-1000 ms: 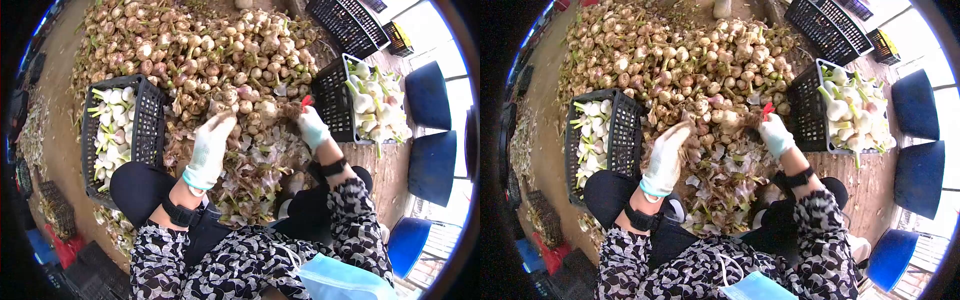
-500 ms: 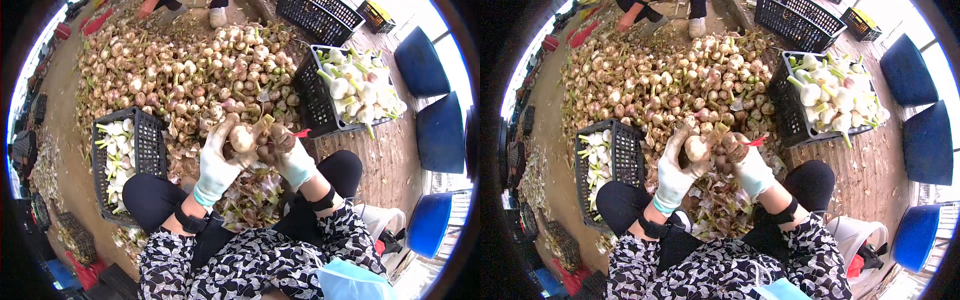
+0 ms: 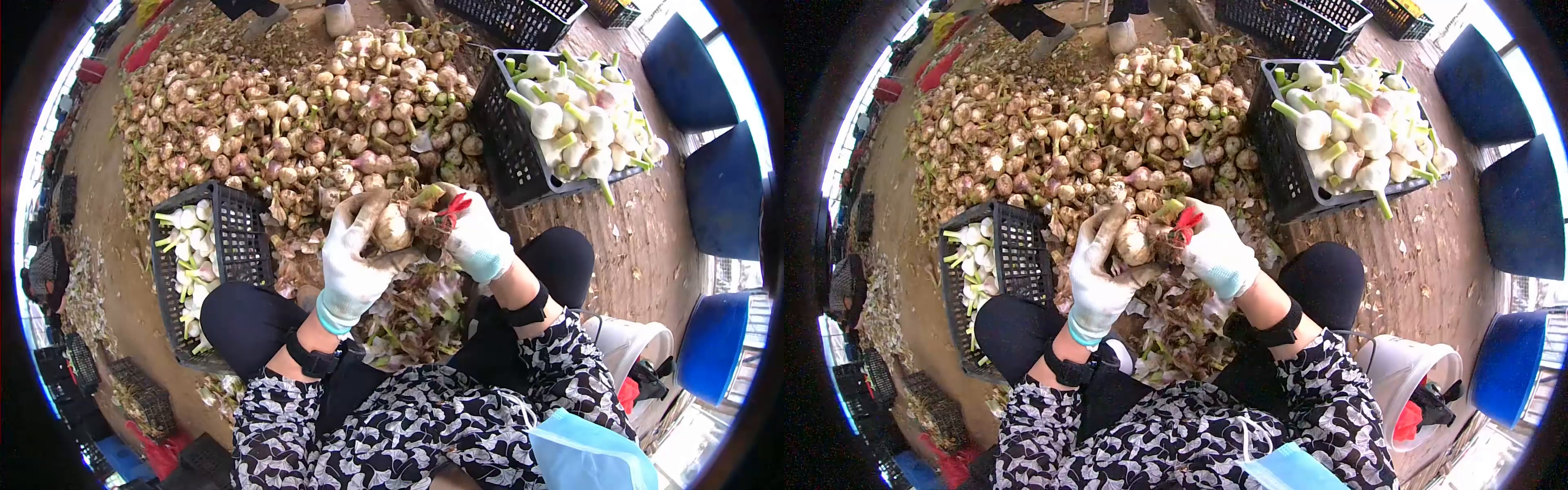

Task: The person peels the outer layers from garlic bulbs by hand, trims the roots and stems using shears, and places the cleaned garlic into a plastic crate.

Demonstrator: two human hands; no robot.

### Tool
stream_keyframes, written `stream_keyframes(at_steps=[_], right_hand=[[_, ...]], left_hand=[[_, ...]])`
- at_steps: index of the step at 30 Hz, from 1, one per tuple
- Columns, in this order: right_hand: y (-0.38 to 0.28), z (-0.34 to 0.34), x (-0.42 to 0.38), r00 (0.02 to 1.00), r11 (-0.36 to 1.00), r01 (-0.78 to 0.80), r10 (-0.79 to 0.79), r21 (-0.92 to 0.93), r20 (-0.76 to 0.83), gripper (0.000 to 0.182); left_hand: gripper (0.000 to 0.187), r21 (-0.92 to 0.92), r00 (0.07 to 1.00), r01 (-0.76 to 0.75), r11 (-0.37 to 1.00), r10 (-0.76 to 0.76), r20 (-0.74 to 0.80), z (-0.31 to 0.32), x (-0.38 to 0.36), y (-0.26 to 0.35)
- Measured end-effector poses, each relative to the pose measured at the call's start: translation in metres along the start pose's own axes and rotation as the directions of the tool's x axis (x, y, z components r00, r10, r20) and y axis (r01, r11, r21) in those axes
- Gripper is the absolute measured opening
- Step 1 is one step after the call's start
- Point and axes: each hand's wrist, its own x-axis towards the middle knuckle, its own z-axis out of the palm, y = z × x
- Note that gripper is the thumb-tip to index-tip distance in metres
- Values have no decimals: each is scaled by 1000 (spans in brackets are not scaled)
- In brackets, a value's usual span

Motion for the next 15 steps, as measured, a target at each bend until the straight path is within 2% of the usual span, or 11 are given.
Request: stream_keyframes(at_steps=[1,3,4,7,8,9,10,11,12,14,15], right_hand=[[0,-3,0,1000,1000,-3,3,3,-2,22],[0,-4,0,940,898,341,-317,-279,127,22],[-29,0,-7,983,970,-176,165,169,75,21],[-36,11,-11,994,899,27,-71,437,83,22],[-26,15,-7,999,986,47,-42,163,-34,13],[-25,18,-6,999,985,47,-41,165,-35,13],[-25,21,-6,988,991,130,-133,-38,-83,14],[-25,22,-5,966,949,201,-233,-245,-110,15],[-24,22,-4,966,947,205,-237,-246,-108,15],[-17,20,-1,991,984,134,-132,116,-24,24],[-11,18,-1,996,954,74,-88,290,33,29]], left_hand=[[77,0,1000,3,1000,-3,4,-1,0,0],[76,80,999,-45,996,42,33,-3,-1,1],[76,80,999,-38,996,35,38,-4,1,4],[68,109,995,-101,989,100,10,-7,5,11],[61,-366,973,204,908,-228,-23,-4,4,11],[56,-744,853,406,531,-511,100,-3,2,10],[50,-784,856,371,498,-510,81,-1,1,3],[45,-883,736,417,215,-650,189,2,-1,0],[44,-866,719,457,203,-658,225,1,-2,-5],[44,-847,703,495,193,-661,261,-2,2,-5],[42,-714,790,517,472,-584,187,-4,2,-2]])
